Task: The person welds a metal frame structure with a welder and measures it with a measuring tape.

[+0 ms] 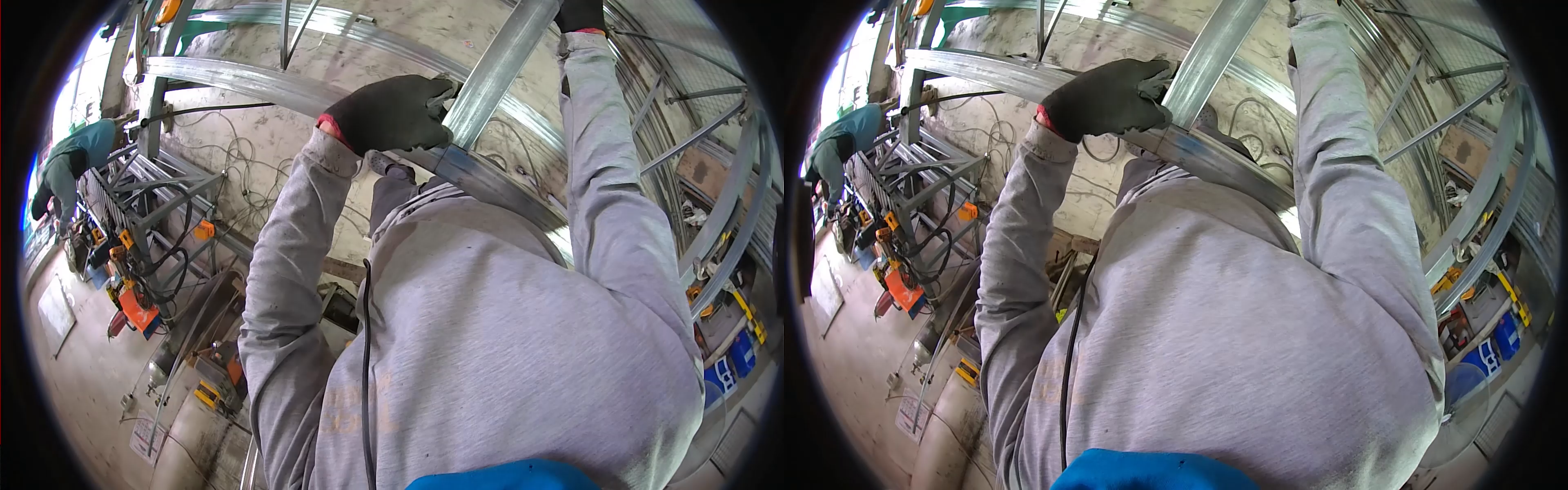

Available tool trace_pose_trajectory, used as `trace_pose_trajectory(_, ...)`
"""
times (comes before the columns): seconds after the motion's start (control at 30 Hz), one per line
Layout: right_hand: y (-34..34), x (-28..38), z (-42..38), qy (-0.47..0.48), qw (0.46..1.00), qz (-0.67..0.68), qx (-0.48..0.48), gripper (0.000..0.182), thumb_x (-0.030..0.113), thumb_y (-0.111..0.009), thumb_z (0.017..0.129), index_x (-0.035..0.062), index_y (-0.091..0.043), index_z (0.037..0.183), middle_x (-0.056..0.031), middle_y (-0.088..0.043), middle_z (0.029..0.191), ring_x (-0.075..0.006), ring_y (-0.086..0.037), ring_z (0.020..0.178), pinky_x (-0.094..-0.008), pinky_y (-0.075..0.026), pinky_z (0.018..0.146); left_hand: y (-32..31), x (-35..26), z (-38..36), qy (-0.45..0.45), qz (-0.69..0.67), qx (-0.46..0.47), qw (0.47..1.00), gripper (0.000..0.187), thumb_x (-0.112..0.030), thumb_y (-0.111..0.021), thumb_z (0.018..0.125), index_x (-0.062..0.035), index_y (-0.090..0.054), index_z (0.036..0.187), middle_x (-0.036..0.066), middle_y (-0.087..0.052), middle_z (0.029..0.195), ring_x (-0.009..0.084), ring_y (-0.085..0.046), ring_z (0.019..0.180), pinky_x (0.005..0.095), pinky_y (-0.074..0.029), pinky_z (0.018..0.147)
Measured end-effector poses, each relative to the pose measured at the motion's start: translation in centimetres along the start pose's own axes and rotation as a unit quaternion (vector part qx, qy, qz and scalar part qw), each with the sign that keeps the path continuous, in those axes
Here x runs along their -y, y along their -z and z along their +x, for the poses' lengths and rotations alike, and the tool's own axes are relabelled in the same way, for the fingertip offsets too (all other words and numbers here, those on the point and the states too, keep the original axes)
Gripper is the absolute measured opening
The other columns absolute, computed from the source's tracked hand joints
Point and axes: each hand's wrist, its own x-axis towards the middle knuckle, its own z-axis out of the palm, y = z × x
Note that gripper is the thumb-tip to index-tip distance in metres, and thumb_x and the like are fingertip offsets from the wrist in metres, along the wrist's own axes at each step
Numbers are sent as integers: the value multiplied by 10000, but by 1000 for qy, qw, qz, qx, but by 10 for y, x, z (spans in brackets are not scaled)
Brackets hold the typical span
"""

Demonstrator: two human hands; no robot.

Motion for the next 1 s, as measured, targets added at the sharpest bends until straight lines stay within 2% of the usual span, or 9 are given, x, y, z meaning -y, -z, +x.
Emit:
trace_pose_trajectory(0.1, 4, -2, 4, -38, 999, 35, 2, 324, 371, -679, 992, 51, -704, 1039, -72, -704, 843, -214, -708, 750, -364, -601, 705, 12, 10, 4, 13, -58, 52, 997, 530, -310, -743, 933, 10, -627, 1339, 99, -724, 866, 156, -677, 666, 307, -554, 595)
trace_pose_trajectory(0.23, 4, -4, 4, -20, 999, 25, 2, 308, 374, -661, 1004, 77, -692, 1079, -82, -711, 918, -218, -712, 777, -375, -610, 716, 13, 23, 9, -21, 23, 27, 999, 489, -348, -705, 968, 15, -646, 1292, 93, -714, 853, 169, -669, 654, 315, -551, 595)
trace_pose_trajectory(0.3, 3, -3, 4, -22, 1000, 9, 10, 315, 385, -661, 1006, 79, -690, 1077, -82, -710, 929, -218, -712, 782, -377, -611, 718, 13, 25, 7, -106, -9, -11, 994, 312, -310, -654, 938, -64, -716, 1120, 129, -708, 868, 221, -673, 698, 376, -540, 652)
trace_pose_trajectory(0.33, 2, -3, 3, -21, 1000, -10, 16, 323, 395, -660, 1007, 81, -689, 1075, -82, -710, 939, -218, -711, 787, -380, -611, 719, 11, 29, 8, -104, -8, -12, 994, 312, -310, -654, 938, -64, -716, 1120, 129, -708, 868, 221, -673, 698, 376, -540, 652)
trace_pose_trajectory(0.5, 3, -4, 5, -23, 1000, -11, 15, 357, 412, -664, 1007, 60, -687, 1064, -75, -705, 896, -209, -706, 784, -366, -601, 708, -4, 52, 30, -81, -105, 74, 988, 773, -433, -798, 851, 36, -571, 1421, 243, -758, 1056, 292, -749, 922, 383, -570, 812)
trace_pose_trajectory(0.53, 6, -4, 6, -29, 999, -24, 30, 361, 410, -666, 1005, 53, -686, 1060, -72, -703, 880, -207, -704, 780, -362, -596, 702, -4, 51, 29, -82, -105, 74, 988, 773, -433, -798, 851, 36, -571, 1421, 243, -758, 1056, 292, -749, 922, 383, -570, 812)
trace_pose_trajectory(0.6, 1, -4, 4, -22, 999, -21, 19, 360, 408, -667, 1005, 52, -685, 1054, -72, -704, 869, -207, -703, 771, -358, -593, 696, 9, 8, 8, 30, 45, 45, 998, 597, -390, -786, 858, 26, -661, 1268, 143, -733, 898, 222, -697, 686, 344, -559, 630)
trace_pose_trajectory(0.7, 2, -5, 7, -31, 999, -8, 4, 342, 399, -670, 1004, 60, -685, 1044, -73, -707, 866, -210, -703, 754, -359, -591, 695, 2, 17, 12, -61, -21, 4, 998, 627, -375, -815, 796, 33, -672, 1249, 140, -738, 877, 213, -704, 692, 342, -556, 633)
trace_pose_trajectory(1.0, 7, -10, 8, -28, 999, 27, 1, 356, 402, -630, 1014, 58, -694, 1079, -77, -710, 885, -226, -710, 764, -375, -593, 711, 7, 6, 5, -25, 22, 24, 999, 612, -337, -817, 771, 27, -678, 1242, 130, -733, 820, 207, -702, 682, 331, -549, 628)
